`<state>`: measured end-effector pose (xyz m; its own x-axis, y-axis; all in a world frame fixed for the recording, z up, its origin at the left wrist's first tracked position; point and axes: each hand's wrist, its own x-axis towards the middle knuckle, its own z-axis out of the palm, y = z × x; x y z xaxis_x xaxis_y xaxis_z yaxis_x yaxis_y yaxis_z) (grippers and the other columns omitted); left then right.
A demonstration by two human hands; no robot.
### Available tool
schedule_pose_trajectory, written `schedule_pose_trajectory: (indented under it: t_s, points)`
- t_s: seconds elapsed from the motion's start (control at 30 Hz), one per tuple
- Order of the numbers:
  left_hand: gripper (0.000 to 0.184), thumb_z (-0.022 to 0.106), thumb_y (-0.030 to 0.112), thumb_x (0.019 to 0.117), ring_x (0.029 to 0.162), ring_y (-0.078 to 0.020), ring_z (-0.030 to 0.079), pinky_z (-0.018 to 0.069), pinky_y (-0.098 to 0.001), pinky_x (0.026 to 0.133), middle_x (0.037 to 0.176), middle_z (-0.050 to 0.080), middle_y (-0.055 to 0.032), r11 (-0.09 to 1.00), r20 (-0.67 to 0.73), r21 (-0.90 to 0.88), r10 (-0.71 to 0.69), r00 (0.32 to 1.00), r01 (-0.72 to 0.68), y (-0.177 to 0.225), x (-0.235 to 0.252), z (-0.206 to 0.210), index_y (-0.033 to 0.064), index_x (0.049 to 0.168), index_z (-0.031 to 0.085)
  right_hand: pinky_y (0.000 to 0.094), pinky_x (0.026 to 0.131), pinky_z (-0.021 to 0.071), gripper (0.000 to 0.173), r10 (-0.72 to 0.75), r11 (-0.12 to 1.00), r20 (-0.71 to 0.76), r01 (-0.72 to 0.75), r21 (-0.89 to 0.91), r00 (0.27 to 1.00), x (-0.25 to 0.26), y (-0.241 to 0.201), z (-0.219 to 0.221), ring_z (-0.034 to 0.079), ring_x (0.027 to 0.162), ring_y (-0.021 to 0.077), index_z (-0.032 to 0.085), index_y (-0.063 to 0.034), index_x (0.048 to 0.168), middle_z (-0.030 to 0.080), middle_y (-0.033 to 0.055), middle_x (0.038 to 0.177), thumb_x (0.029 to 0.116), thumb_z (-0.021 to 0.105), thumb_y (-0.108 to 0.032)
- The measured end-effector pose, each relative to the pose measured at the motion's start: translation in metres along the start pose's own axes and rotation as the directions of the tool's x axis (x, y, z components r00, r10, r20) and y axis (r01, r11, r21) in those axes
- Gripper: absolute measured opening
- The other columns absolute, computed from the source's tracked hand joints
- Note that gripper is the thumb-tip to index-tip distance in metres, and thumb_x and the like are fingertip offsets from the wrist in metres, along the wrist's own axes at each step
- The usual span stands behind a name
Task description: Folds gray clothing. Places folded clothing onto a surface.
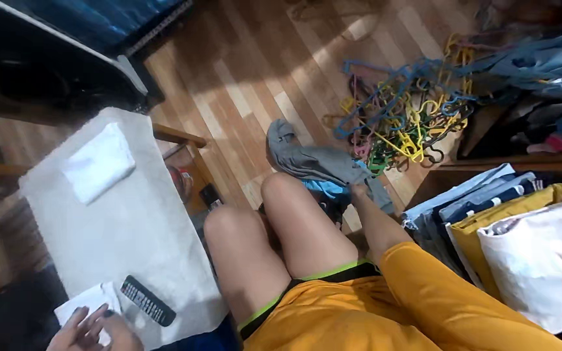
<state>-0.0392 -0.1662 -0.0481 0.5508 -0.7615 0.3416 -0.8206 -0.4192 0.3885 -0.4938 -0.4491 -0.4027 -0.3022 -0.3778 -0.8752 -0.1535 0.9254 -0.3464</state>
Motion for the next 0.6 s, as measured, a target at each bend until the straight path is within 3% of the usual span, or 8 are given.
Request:
schedule_pose_trajectory:
  t_s: [0.1,0.17,0.23,0.27,0.33,0.43,0.53,0.6]
  points:
    - [0.045,0.057,0.004,0.0974,0.111,-0.0191,0.063,0.0568,-0.0321,0.09,0.135,0.053,-0.0192,0.985,0.009,-0.106,0.138,0.99,-0.136,0.0,0.007,0.036,-0.0069,0.14,0.047,0.0572,0.107,0.042,0.032,-0.145,0.979,-0.024,0.14,-0.147,0.989,-0.016,-0.014,-0.012,0.054,0.128,0.0429,0.064,0.0079,0.123,0.059,0.0315,0.133,0.1011,0.06,-0.015]
    - [0.041,0.058,0.006,0.0977,0.11,-0.0218,0.064,0.0571,-0.036,0.091,0.129,0.059,-0.0191,0.962,0.055,-0.193,0.207,0.977,-0.193,0.021,0.013,0.065,-0.0065,0.137,0.052,0.0583,0.111,0.0396,0.031,-0.425,0.899,-0.075,0.411,-0.148,0.902,-0.017,-0.015,-0.019,0.049,0.132,0.0459,0.065,0.007,0.121,0.053,0.0318,0.138,0.1011,0.058,-0.015]
    - [0.032,0.058,0.009,0.0985,0.106,-0.0223,0.067,0.0575,-0.0387,0.093,0.117,0.066,-0.0183,0.924,0.132,-0.263,0.319,0.939,-0.277,0.058,0.025,0.097,-0.005,0.127,0.06,0.0594,0.113,0.0375,0.032,-0.715,0.697,-0.109,0.696,-0.171,0.69,-0.022,-0.025,-0.031,0.044,0.135,0.0465,0.064,0.0051,0.123,0.047,0.0302,0.144,0.1017,0.056,-0.017]
    - [0.029,0.058,0.012,0.0994,0.106,-0.0212,0.068,0.0568,-0.0388,0.095,0.113,0.069,-0.0166,0.896,0.166,-0.293,0.39,0.906,-0.333,0.084,0.032,0.112,-0.003,0.123,0.064,0.0585,0.112,0.0394,0.033,-0.81,0.586,-0.094,0.793,-0.166,0.579,-0.045,-0.041,-0.042,0.046,0.133,0.045,0.062,0.0055,0.126,0.049,0.03,0.141,0.1035,0.053,-0.017]
    - [0.026,0.057,0.016,0.1001,0.106,-0.0178,0.068,0.0555,-0.0366,0.096,0.111,0.072,-0.0117,0.823,0.192,-0.377,0.518,0.834,-0.425,0.14,0.045,0.14,0.0023,0.118,0.07,0.047,0.097,0.0535,0.031,-0.921,0.388,-0.065,0.915,-0.109,0.383,-0.103,-0.077,-0.066,0.064,0.112,0.0299,0.057,0.0042,0.127,0.064,0.0226,0.121,0.1074,0.046,-0.017]
    - [0.028,0.062,0.016,0.098,0.107,-0.0189,0.069,0.0567,-0.0348,0.095,0.114,0.072,-0.0131,0.665,0.185,-0.541,0.691,0.699,-0.515,0.234,0.052,0.17,0.0007,0.12,0.07,0.0253,0.084,0.0562,0.023,-0.985,0.149,-0.067,0.98,0.131,0.158,-0.193,-0.13,-0.089,0.065,0.091,0.0054,0.056,0.006,0.121,0.066,0.0082,0.102,0.1055,0.048,-0.01]
    - [0.074,0.082,0.031,0.085,0.108,-0.0258,0.07,0.0603,-0.0449,0.088,0.132,0.064,-0.0162,0.593,0.259,-0.659,0.757,0.599,-0.464,0.304,0.03,0.192,0.0003,0.144,0.051,0.0206,0.079,0.0581,0.019,-0.979,0.073,-0.147,0.919,0.387,0.139,-0.266,-0.154,-0.094,0.065,0.085,-0.0003,0.054,-0.0007,0.12,0.065,-0.0027,0.101,0.1022,0.054,-0.006]
    - [0.083,0.086,0.027,0.0789,0.096,-0.0249,0.073,0.0626,-0.0446,0.078,0.125,0.069,-0.0154,0.53,0.139,-0.711,0.751,0.646,-0.463,0.325,0.014,0.201,0.0,0.147,0.047,0.0208,0.079,0.058,0.029,-0.977,0.037,-0.176,0.902,0.43,0.124,-0.298,-0.154,-0.098,0.064,0.086,0.0002,0.046,-0.0058,0.131,0.061,-0.0042,0.107,0.1027,0.055,-0.007]
